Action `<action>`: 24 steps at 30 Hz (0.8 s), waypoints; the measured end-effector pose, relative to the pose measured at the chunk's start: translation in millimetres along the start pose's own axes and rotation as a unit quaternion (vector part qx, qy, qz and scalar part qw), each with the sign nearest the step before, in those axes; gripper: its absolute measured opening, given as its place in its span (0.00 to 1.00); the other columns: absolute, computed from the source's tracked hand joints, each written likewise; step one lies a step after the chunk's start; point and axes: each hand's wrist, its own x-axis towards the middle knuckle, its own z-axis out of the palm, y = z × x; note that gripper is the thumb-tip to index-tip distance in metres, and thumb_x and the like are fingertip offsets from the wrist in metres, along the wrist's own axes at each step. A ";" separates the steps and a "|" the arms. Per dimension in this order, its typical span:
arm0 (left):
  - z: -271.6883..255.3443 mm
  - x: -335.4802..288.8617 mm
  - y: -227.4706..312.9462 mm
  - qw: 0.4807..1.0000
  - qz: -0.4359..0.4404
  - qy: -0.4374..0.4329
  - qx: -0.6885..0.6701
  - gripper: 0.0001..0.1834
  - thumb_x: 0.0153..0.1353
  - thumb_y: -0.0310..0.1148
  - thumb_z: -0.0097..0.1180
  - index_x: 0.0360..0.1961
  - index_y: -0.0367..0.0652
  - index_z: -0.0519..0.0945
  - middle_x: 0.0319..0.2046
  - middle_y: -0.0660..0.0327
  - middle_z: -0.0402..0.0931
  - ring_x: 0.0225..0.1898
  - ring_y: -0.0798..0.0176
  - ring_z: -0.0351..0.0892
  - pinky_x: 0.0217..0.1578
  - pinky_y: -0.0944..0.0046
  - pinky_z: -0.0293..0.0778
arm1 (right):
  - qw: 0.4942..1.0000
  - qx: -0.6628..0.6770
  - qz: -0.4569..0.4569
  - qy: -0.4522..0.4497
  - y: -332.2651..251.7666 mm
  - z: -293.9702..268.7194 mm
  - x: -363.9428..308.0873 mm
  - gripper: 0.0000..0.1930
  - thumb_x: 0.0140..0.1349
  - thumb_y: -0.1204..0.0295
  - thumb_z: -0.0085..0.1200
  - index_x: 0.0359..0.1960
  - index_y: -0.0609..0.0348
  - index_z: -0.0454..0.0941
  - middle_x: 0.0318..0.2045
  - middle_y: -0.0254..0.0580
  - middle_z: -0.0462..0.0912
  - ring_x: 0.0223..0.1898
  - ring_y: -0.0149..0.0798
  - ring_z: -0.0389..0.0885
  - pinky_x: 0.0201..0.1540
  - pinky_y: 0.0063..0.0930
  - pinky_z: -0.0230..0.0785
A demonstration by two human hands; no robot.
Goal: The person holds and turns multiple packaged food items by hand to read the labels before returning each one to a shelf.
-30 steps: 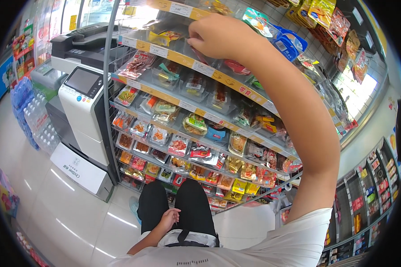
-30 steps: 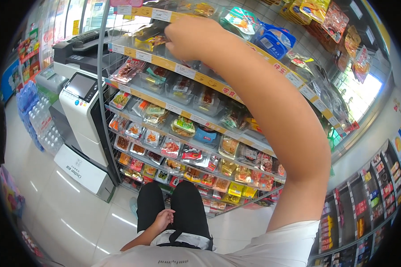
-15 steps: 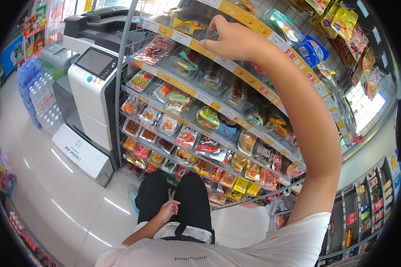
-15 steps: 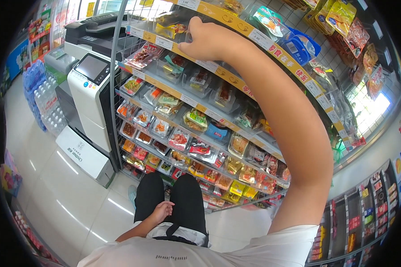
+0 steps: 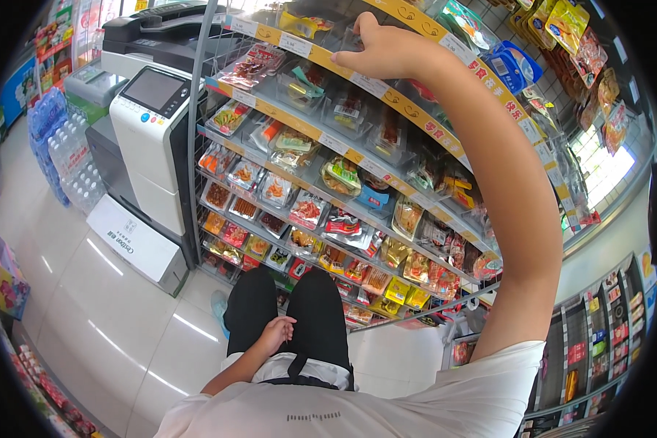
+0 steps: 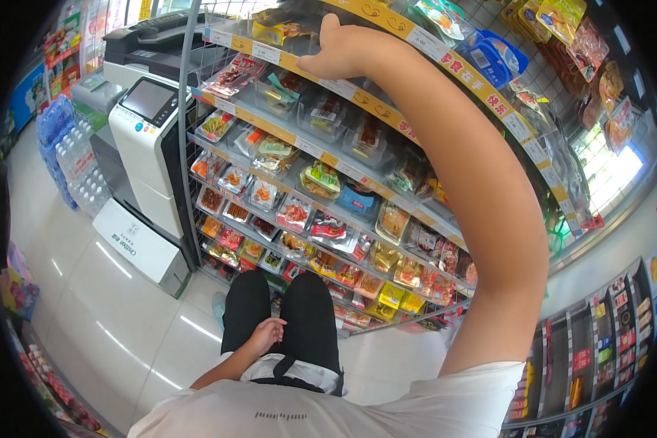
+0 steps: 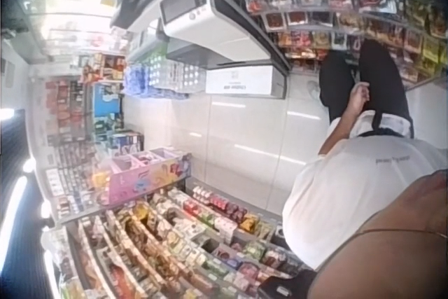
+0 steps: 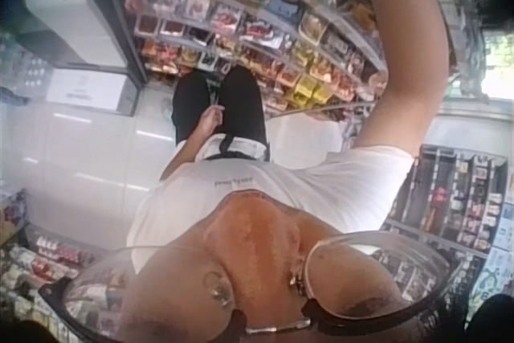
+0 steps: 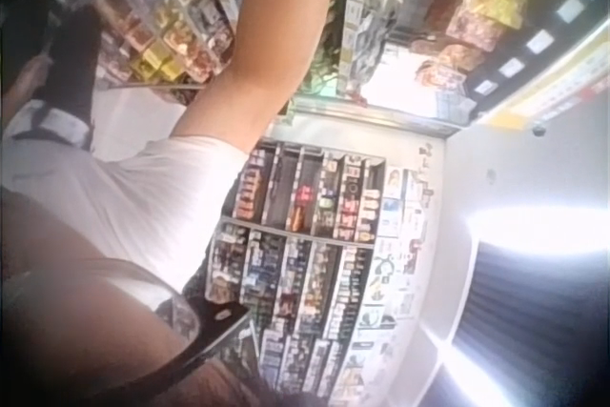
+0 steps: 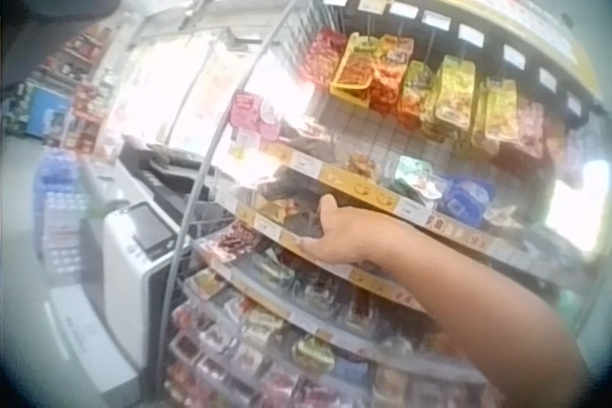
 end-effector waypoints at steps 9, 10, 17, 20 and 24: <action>0.8 2.0 -1.0 1.000 -0.011 0.005 -0.014 0.13 0.71 0.32 0.40 0.43 0.39 0.77 0.27 0.65 0.72 0.28 0.70 0.72 0.33 0.68 0.70 | 0.979 -0.092 -0.069 0.169 -38.8 -6.3 -49.1 0.22 0.59 0.60 0.53 0.49 0.64 0.70 0.41 0.55 0.82 0.46 0.50 0.81 0.48 0.39 0.73; 1.6 2.6 0.0 1.000 -0.013 0.009 -0.009 0.13 0.71 0.32 0.40 0.43 0.39 0.77 0.27 0.65 0.72 0.28 0.70 0.72 0.33 0.69 0.70 | 0.924 -0.127 -0.187 0.309 -35.2 6.5 -48.3 0.14 0.58 0.65 0.55 0.41 0.62 0.76 0.39 0.52 0.83 0.44 0.48 0.83 0.44 0.41 0.76; 3.5 2.4 -0.2 1.000 -0.010 0.002 -0.011 0.13 0.70 0.31 0.40 0.43 0.39 0.77 0.26 0.65 0.71 0.29 0.69 0.72 0.34 0.68 0.70 | 0.976 -0.037 -0.139 0.164 -45.7 73.7 -40.5 0.07 0.60 0.68 0.51 0.30 0.59 0.74 0.24 0.48 0.82 0.26 0.52 0.83 0.29 0.43 0.75; 3.1 -2.7 0.6 1.000 -0.009 0.008 -0.008 0.13 0.70 0.31 0.40 0.43 0.40 0.77 0.27 0.65 0.72 0.29 0.69 0.72 0.34 0.68 0.71 | 0.981 -0.070 -0.121 0.135 -48.5 91.4 -34.7 0.07 0.60 0.69 0.51 0.30 0.60 0.74 0.25 0.50 0.83 0.27 0.51 0.84 0.28 0.41 0.76; -1.9 -7.2 -1.9 1.000 -0.005 0.014 -0.017 0.13 0.69 0.30 0.40 0.43 0.40 0.78 0.28 0.64 0.72 0.30 0.69 0.73 0.35 0.68 0.71 | 0.982 -0.059 -0.120 0.134 -57.6 99.5 -27.0 0.07 0.59 0.70 0.51 0.32 0.62 0.73 0.26 0.49 0.84 0.27 0.50 0.85 0.28 0.41 0.77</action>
